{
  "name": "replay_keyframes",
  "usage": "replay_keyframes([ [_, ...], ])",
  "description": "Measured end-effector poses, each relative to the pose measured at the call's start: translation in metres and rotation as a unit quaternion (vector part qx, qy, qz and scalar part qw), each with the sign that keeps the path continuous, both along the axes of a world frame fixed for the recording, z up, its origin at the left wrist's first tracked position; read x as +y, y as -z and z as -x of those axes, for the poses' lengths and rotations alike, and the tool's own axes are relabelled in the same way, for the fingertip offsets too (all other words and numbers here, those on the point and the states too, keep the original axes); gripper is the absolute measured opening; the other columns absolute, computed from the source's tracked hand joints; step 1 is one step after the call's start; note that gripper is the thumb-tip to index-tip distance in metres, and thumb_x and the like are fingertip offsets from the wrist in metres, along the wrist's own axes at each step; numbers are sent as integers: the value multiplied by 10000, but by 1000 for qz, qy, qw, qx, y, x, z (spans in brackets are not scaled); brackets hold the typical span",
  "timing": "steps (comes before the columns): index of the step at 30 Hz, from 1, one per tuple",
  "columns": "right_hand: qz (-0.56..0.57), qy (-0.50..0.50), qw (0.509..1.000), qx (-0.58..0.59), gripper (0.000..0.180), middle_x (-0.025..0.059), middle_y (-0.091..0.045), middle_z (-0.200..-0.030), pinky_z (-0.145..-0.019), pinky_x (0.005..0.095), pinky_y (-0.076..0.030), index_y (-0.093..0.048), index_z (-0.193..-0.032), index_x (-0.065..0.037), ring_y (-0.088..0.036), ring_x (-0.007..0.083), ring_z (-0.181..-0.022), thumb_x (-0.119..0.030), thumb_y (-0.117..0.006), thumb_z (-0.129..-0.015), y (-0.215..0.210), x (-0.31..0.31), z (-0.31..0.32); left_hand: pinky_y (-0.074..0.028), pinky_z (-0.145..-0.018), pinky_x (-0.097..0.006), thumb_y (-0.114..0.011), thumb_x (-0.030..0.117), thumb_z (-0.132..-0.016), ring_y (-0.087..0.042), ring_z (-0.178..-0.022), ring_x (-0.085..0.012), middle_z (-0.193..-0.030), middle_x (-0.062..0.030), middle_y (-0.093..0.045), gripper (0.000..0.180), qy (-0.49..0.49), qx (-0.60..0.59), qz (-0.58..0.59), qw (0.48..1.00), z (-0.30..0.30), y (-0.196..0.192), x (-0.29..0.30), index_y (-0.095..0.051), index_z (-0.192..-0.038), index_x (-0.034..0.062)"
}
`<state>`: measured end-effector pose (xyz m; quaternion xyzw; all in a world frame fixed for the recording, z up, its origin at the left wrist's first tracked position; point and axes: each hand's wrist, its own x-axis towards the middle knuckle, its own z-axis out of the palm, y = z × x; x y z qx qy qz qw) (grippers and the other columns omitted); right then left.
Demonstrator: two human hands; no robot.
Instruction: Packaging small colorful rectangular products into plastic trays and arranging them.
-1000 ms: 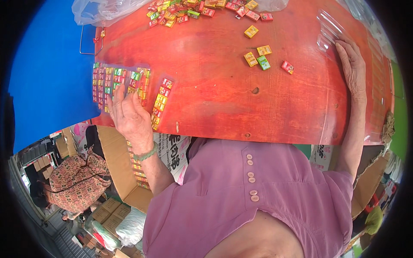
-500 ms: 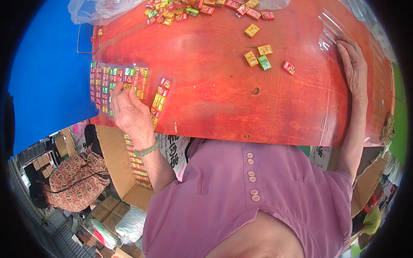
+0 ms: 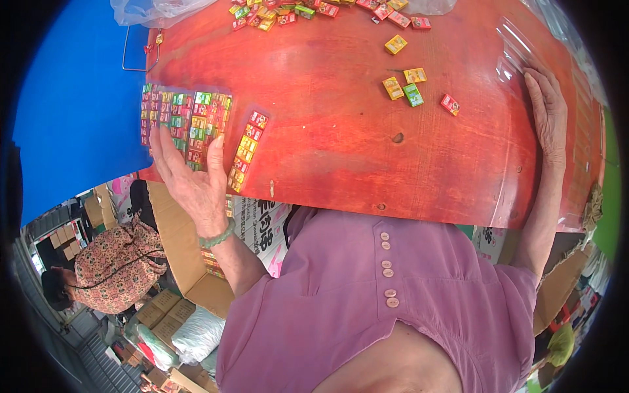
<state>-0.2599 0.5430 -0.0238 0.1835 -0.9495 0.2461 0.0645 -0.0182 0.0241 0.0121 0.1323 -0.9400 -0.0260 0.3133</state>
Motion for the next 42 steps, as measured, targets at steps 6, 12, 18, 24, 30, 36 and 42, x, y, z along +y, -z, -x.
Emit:
replay_keyframes([
  [6,8,-3,1000,9,300,116,-619,-1368,-1143,316,-373,-676,-1243,23,-541,225,-1332,-187,-550,-1070,2,1,1,-329,-1178,-582,-649,506,-965,-400,-1434,-454,-1521,-286,-439,796,-40,-120,19,992,-14,9,-12,-440,-1473,-70],
  [12,7,7,1000,-2,311,114,-614,-1368,-1143,318,-372,-678,-1244,26,-539,226,-1331,-200,-550,-1072,-1,1,-1,-298,-1208,-551,-579,446,-1020,-388,-1448,-446,-1540,-286,-426,734,-58,-143,48,987,-12,14,-10,-404,-1495,-85],
  [18,11,-1,1000,5,321,112,-614,-1368,-1140,315,-372,-681,-1237,27,-534,230,-1337,-215,-551,-1073,0,-2,0,-303,-1205,-552,-605,453,-1007,-376,-1451,-456,-1546,-295,-413,766,-53,-148,56,986,-15,10,-12,-390,-1504,-89],
  [24,9,2,1000,9,327,106,-618,-1367,-1136,311,-374,-682,-1235,24,-533,224,-1337,-230,-552,-1074,-4,-5,-5,-407,-1112,-536,-696,339,-973,-478,-1328,-435,-1426,-252,-518,625,28,-79,13,996,-20,-12,35,-509,-1423,-53],
  [30,13,-3,1000,2,327,100,-620,-1363,-1129,308,-379,-680,-1234,23,-539,216,-1328,-233,-553,-1074,-3,-8,-4,-436,-1057,-530,-687,184,-944,-548,-1187,-412,-1281,-210,-601,417,57,-174,-5,983,-14,6,57,-614,-1295,-29],
  [36,19,1,1000,0,323,96,-626,-1352,-1121,306,-384,-680,-1220,26,-546,213,-1316,-232,-552,-1074,-2,-8,-5,-456,-1029,-532,-701,204,-937,-540,-1189,-406,-1275,-201,-582,451,42,-179,11,983,-13,7,62,-597,-1316,-18],
  [42,31,-4,1000,-4,331,107,-644,-1343,-1105,326,-418,-691,-1223,4,-569,236,-1296,-259,-577,-1059,-6,-10,-5,-480,-949,-513,-702,179,-941,-556,-1100,-389,-1279,-216,-536,471,56,-189,-25,980,-13,9,68,-576,-1346,-26],
])
